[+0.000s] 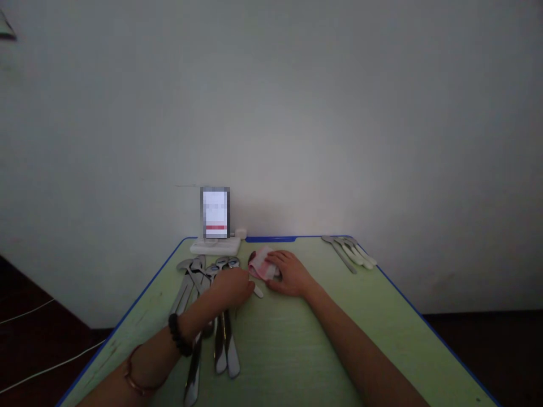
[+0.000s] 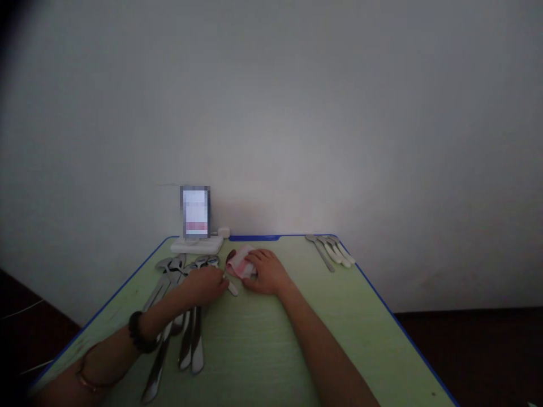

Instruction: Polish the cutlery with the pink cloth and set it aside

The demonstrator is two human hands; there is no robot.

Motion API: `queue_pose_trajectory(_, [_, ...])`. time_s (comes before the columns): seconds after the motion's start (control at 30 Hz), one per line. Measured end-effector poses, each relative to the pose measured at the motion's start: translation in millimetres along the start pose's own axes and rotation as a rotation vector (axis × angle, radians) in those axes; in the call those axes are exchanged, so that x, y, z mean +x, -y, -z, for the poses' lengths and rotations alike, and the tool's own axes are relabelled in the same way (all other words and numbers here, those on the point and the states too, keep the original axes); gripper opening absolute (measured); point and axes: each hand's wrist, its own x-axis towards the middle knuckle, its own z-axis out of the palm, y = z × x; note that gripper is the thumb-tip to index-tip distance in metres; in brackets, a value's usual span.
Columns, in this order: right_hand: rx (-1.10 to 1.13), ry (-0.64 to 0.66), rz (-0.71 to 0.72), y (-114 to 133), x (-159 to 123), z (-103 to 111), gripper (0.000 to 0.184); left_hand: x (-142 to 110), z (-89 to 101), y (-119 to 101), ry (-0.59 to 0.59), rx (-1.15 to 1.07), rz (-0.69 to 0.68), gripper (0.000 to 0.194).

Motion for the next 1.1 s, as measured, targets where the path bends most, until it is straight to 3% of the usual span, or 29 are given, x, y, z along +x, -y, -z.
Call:
queue_pose_trajectory(0.1, [-0.047, -0.042, -0.093, -3, 2, -4, 0.036, 4, 0.8, 9, -0.082, -0.039, 0.0, 0.038])
queue_pose_trajectory(0.2, [-0.109, -0.073, -0.203, -4, 4, -5, 0.022, 6, -3.1, 10, -0.147, -0.104, -0.101, 0.033])
queue_pose_trajectory(0.37, [-0.032, -0.184, -0.383, -6, 4, -2, 0.023, 4, -13.5, 3, -0.181, -0.224, -0.239, 0.03])
queue_pose_trajectory(0.57, [0.244, -0.352, -0.516, -13, 3, 2, 0.031, 3, -9.1, 10, -0.168, -0.389, -0.184, 0.034])
queue_pose_trajectory(0.73, [0.544, -0.514, -0.677, -12, 8, 0, 0.022, 20, -10.2, 16, -0.155, -0.525, -0.123, 0.037])
queue_pose_trajectory(0.9, [0.901, -0.463, -0.613, -11, 14, -8, 0.019, 31, -20.6, 6, -0.238, -0.543, -0.093, 0.03])
queue_pose_trajectory(1.0, [1.133, -0.387, -0.574, -16, 15, -11, 0.018, 30, -25.6, 2, -0.216, -0.553, -0.112, 0.024])
queue_pose_trajectory(1.1, [1.347, -0.475, -0.629, -22, 15, -15, 0.012, 29, -30.6, 2, -0.152, -0.658, -0.14, 0.023])
